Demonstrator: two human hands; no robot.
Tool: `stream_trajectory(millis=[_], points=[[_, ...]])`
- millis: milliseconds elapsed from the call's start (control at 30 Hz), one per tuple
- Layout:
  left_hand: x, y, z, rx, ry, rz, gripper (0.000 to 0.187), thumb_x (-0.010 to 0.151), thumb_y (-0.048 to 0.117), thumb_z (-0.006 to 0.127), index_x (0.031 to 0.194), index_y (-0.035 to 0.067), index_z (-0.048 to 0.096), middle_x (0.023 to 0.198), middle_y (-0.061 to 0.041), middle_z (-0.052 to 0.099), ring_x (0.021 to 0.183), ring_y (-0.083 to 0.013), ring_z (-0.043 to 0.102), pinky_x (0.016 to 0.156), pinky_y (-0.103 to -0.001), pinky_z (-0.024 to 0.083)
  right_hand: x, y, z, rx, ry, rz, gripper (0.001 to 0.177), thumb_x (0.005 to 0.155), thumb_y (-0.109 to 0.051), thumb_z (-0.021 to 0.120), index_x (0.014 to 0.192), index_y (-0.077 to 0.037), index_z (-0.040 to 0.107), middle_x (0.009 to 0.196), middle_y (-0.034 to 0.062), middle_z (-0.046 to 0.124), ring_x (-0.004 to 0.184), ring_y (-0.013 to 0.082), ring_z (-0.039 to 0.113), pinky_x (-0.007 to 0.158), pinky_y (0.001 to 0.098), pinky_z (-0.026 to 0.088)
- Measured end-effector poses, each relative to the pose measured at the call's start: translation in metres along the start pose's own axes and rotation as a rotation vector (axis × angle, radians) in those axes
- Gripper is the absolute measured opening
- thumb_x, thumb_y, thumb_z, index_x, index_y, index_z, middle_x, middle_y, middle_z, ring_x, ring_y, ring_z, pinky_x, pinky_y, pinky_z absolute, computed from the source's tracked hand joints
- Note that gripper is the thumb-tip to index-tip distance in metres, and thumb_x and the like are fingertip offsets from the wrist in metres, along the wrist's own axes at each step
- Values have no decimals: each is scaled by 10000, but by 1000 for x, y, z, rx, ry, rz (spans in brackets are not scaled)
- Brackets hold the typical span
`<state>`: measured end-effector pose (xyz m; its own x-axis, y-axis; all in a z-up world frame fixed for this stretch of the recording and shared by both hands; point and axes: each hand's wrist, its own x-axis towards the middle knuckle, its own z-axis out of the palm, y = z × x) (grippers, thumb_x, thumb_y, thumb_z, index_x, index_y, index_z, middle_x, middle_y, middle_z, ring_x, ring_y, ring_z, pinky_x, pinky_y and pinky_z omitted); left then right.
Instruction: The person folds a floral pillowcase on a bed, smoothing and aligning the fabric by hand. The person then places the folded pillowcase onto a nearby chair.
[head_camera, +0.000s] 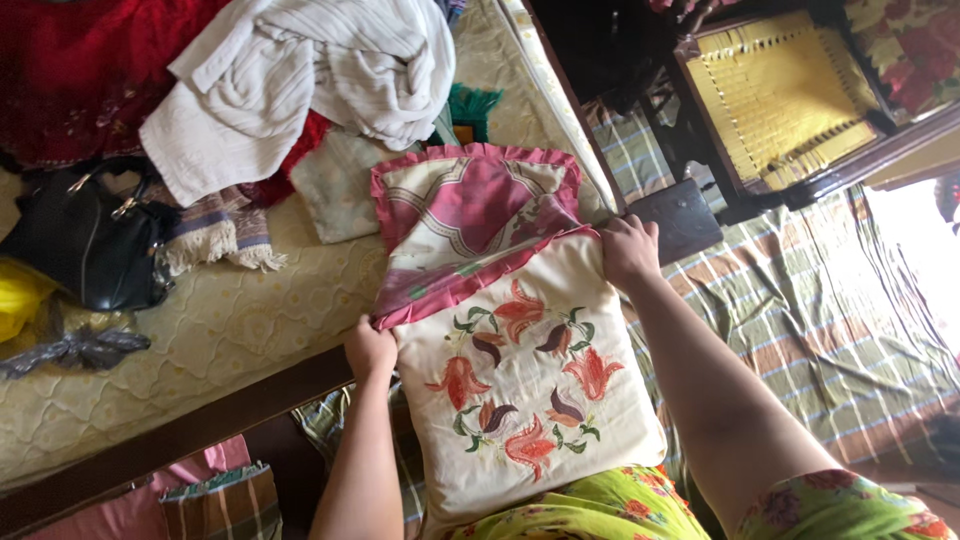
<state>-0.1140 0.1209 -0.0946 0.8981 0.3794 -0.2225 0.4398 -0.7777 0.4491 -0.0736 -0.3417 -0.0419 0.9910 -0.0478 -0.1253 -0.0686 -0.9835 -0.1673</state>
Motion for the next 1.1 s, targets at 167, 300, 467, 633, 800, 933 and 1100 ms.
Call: stream_trajectory(millis=[167, 300, 467, 633, 800, 933, 1100], points=[[17, -27, 22, 1, -29, -27, 298, 858, 149, 622, 1114, 15, 693, 1034, -284, 722, 1018, -479, 678, 901, -526, 538, -29, -27, -14, 19, 436, -108, 268, 853, -146, 607, 1077, -134, 753, 1068, 39, 690, 1109, 260, 569, 996, 496, 353], [30, -48, 34, 70, -35, -23, 347, 863, 155, 610, 1178, 25, 675, 1079, -300, 714, 1051, -485, 671, 927, -532, 534, -38, -51, -27, 82, 660, -214, 201, 872, -112, 611, 1042, -110, 718, 996, 45, 657, 1074, 251, 569, 978, 488, 363], [20, -21, 15, 47, -61, -61, 392, 890, 273, 631, 1221, 62, 635, 1105, -264, 712, 1043, -478, 667, 892, -554, 530, -38, -59, -41, 154, 685, -295, 318, 785, -59, 602, 1082, -107, 708, 1078, 76, 623, 1085, 295, 559, 994, 494, 391], [10, 13, -9, 83, -132, -83, 325, 946, 333, 599, 1218, 162, 646, 1074, -230, 719, 1023, -481, 667, 845, -574, 531, -43, -53, -55, 314, 481, -297, 330, 735, -46, 623, 1061, -40, 672, 1152, 146, 576, 1087, 376, 517, 989, 492, 403], [7, 21, -13, 120, -139, -45, 301, 947, 320, 594, 1176, 129, 636, 1050, -232, 728, 1025, -485, 670, 838, -580, 532, -29, -49, -76, 398, 171, -353, 389, 646, -40, 647, 1025, -107, 699, 1108, 122, 571, 1106, 366, 496, 974, 479, 427], [8, 19, -12, 110, -122, -28, 293, 948, 295, 586, 1188, 132, 626, 1071, -233, 723, 1031, -495, 663, 840, -587, 522, -24, -38, -85, 444, -8, -314, 534, 595, -163, 776, 1101, -44, 653, 1052, 166, 533, 1036, 388, 463, 899, 520, 389], [9, 19, -14, 166, -163, -86, 358, 898, 293, 610, 1230, 159, 605, 1089, -221, 717, 1042, -481, 663, 827, -577, 530, -35, -26, -39, 164, 136, -274, 291, 732, -219, 760, 979, -97, 669, 1037, 93, 604, 1075, 315, 524, 946, 507, 394]])
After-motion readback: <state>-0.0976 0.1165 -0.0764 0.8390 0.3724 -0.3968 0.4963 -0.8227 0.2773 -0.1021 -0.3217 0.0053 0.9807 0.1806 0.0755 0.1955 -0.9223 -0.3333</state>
